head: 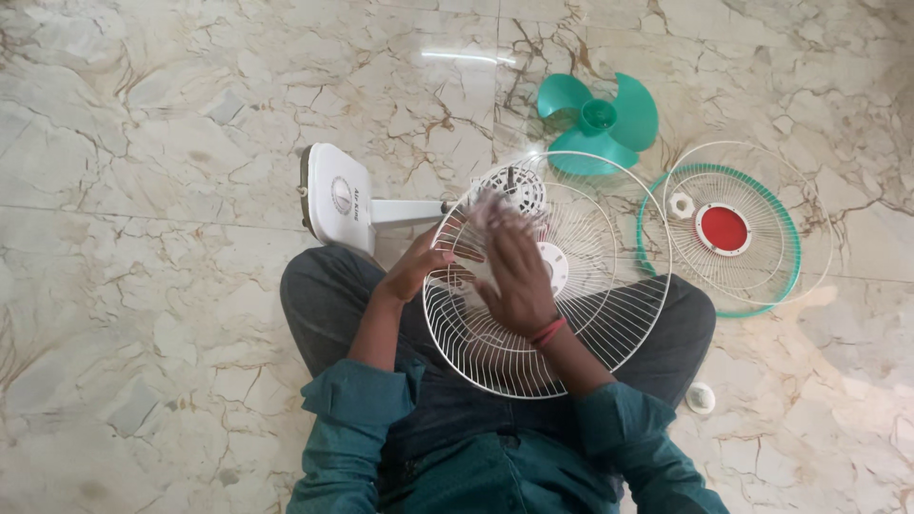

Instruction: The person assembles a wall-mounted fan by hand while sitting on the floor, first fitting the rear guard onto the motor housing and securing it with a nut, then positioning the fan blades onto the shaft.

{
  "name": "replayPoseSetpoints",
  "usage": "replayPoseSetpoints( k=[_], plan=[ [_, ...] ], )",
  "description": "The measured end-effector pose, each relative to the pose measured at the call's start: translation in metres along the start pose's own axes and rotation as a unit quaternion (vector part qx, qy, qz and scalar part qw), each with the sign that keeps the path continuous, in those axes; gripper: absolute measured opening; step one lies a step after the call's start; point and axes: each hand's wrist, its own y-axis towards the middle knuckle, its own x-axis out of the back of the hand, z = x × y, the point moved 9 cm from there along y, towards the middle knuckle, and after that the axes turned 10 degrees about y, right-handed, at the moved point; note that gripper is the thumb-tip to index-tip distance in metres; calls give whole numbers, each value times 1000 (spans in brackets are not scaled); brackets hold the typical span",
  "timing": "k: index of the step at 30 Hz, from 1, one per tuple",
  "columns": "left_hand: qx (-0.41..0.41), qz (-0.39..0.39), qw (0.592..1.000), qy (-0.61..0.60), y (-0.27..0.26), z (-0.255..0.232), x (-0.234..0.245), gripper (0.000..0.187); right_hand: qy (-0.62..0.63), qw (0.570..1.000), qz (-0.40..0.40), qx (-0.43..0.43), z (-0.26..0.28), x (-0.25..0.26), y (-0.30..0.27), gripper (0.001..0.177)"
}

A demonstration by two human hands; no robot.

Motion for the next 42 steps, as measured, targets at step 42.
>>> replayPoseSetpoints(
  k=[42],
  plan=[
    [-4,-71,986,-154,-13,-70,-31,75,116,990,-81,22,63,38,-29,58]
  ],
)
